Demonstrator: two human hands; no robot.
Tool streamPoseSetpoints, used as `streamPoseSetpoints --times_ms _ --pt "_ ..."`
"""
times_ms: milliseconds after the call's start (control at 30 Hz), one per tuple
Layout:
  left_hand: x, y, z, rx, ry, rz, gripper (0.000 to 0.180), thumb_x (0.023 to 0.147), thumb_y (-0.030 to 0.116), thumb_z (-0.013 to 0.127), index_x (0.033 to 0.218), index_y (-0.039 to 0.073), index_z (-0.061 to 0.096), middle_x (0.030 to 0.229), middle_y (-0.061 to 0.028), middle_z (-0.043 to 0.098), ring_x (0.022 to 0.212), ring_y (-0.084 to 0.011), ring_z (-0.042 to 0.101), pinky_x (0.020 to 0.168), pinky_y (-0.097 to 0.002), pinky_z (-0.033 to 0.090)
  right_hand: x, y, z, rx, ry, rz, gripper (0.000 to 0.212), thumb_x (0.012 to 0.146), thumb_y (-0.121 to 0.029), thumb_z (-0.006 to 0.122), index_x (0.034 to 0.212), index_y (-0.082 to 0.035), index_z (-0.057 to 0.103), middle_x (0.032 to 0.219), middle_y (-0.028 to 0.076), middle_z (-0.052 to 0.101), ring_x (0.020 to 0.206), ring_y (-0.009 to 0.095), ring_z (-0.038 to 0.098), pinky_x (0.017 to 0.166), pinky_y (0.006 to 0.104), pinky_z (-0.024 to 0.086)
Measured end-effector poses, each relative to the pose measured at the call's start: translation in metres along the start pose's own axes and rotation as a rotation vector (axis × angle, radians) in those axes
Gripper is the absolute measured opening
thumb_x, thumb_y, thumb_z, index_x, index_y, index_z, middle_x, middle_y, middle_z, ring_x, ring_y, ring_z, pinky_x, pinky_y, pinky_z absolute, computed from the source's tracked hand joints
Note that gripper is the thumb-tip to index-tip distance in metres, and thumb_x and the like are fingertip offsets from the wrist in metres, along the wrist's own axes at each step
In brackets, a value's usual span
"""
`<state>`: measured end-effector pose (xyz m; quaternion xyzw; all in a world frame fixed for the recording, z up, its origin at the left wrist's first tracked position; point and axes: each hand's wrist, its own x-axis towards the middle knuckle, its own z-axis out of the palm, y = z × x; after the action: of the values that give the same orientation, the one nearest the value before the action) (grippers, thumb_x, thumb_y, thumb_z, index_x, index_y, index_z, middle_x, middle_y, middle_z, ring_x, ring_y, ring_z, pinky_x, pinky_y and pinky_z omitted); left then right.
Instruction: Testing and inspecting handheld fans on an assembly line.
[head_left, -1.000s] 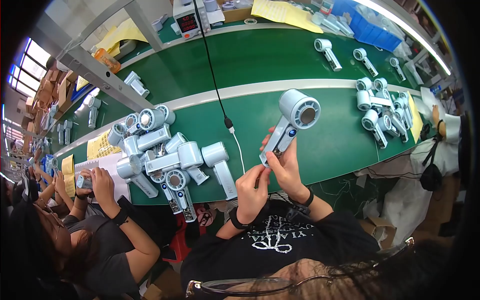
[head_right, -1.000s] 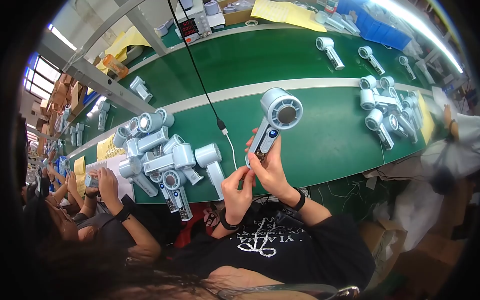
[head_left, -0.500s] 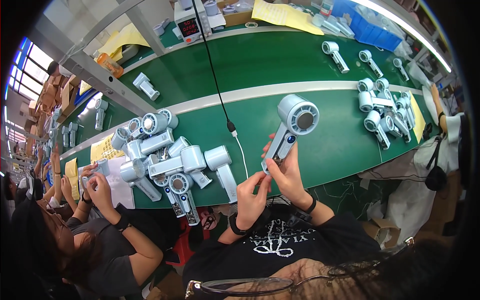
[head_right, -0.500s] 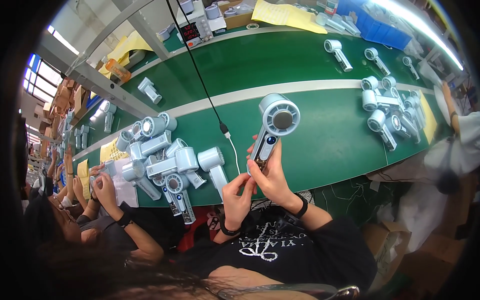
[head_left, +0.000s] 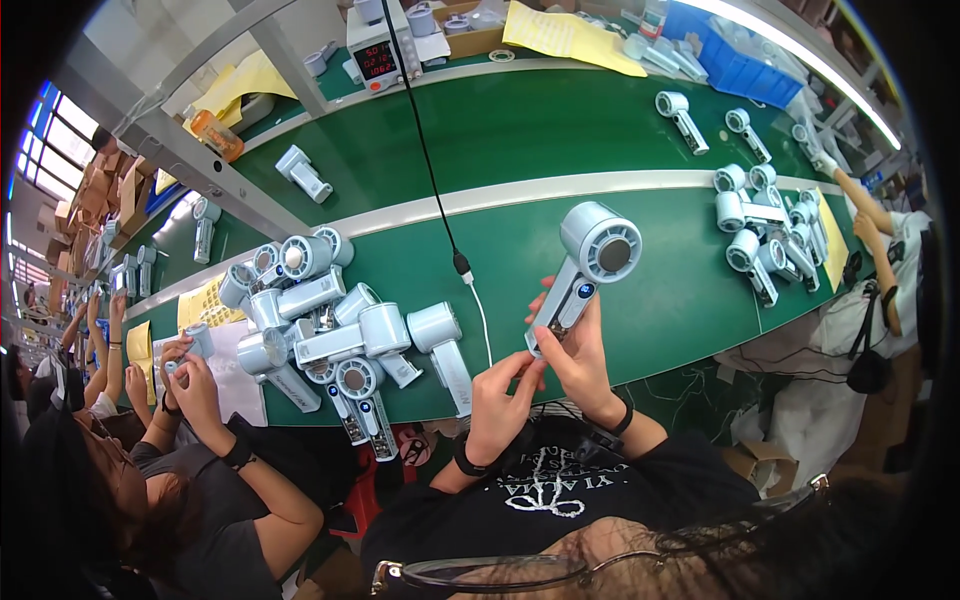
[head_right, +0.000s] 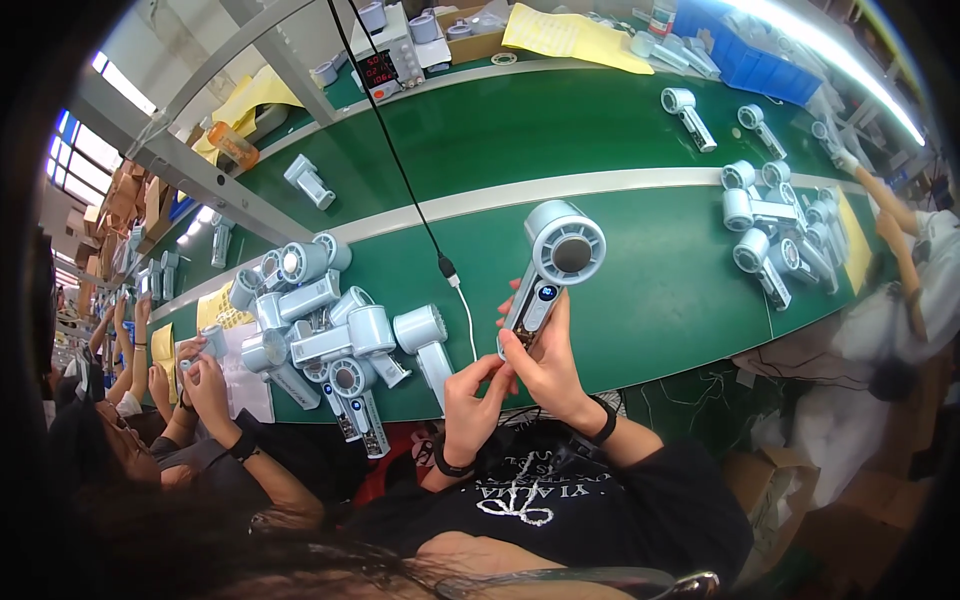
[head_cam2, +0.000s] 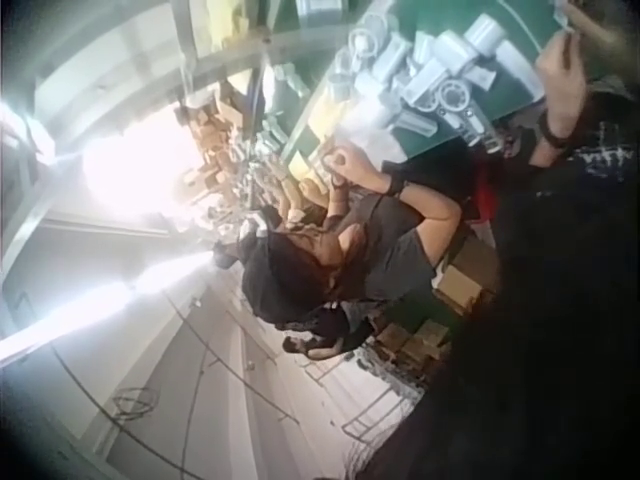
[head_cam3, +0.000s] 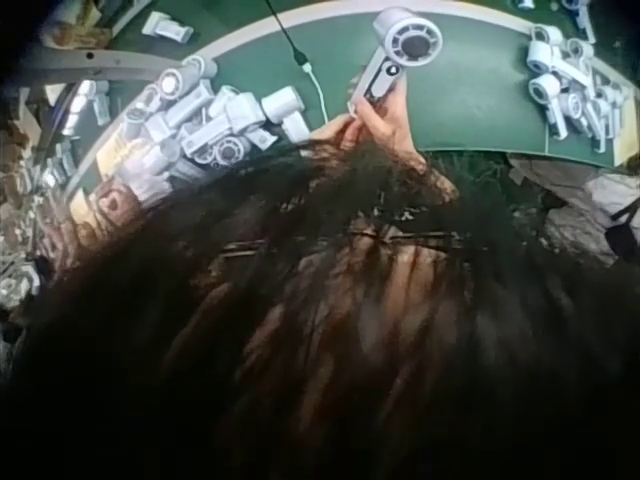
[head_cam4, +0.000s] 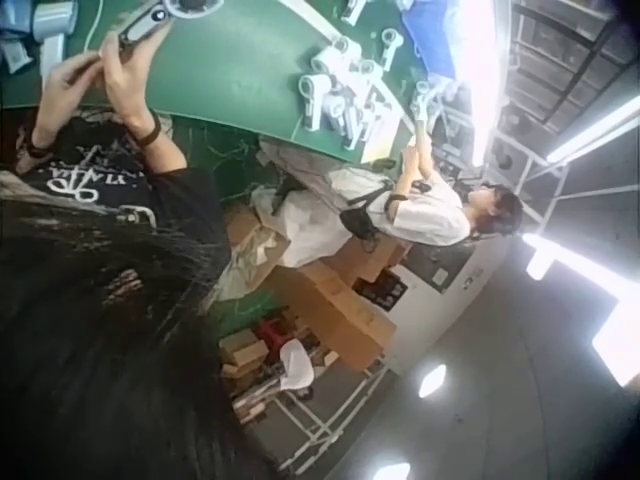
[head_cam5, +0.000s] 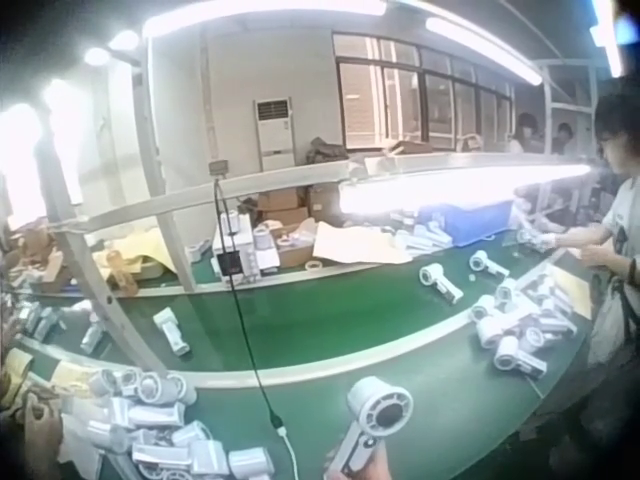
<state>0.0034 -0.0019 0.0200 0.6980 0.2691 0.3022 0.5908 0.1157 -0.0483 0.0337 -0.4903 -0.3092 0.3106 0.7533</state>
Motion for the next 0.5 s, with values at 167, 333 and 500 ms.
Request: streamPoseSetpoints --times_ms 167,333,500 --pt "0.003 0.002 0.001 0.115 -0.011 0.102 0.008 0.086 0.001 0.064 0.09 -0.005 0.062 0.071 -0.0121 0.061 0.059 -0.0214 0.06 0.054 -0.0303 0.047 0.003 0.005 -0.007 0.048 -0.02 -0.072 0.055 0.085 0.006 0.05 0.135 -0.001 0.026 0.126 0.012 0.041 0.108 0.02 0.051 0.095 0.0406 0.046" --pt "0.004 0.003 0.006 0.354 0.071 0.338 0.009 0.083 0.001 0.065 0.088 -0.004 0.06 0.07 -0.0133 0.056 0.061 -0.0288 0.056 0.054 -0.036 0.043 0.004 0.006 -0.006 0.125 -0.01 -0.091 0.049 0.088 0.002 0.047 0.133 -0.002 0.028 0.125 0.012 0.041 0.107 0.02 0.051 0.094 0.0448 0.048" --pt "0.007 0.001 0.013 0.41 0.14 0.413 0.01 0.082 0.001 0.065 0.087 -0.004 0.058 0.069 -0.0133 0.053 0.062 -0.0311 0.052 0.054 -0.0385 0.04 0.007 0.0 -0.001 0.259 0.09 -0.01 0.043 0.09 -0.001 0.048 0.13 -0.001 0.031 0.124 0.012 0.042 0.106 0.02 0.052 0.091 0.0436 0.05"
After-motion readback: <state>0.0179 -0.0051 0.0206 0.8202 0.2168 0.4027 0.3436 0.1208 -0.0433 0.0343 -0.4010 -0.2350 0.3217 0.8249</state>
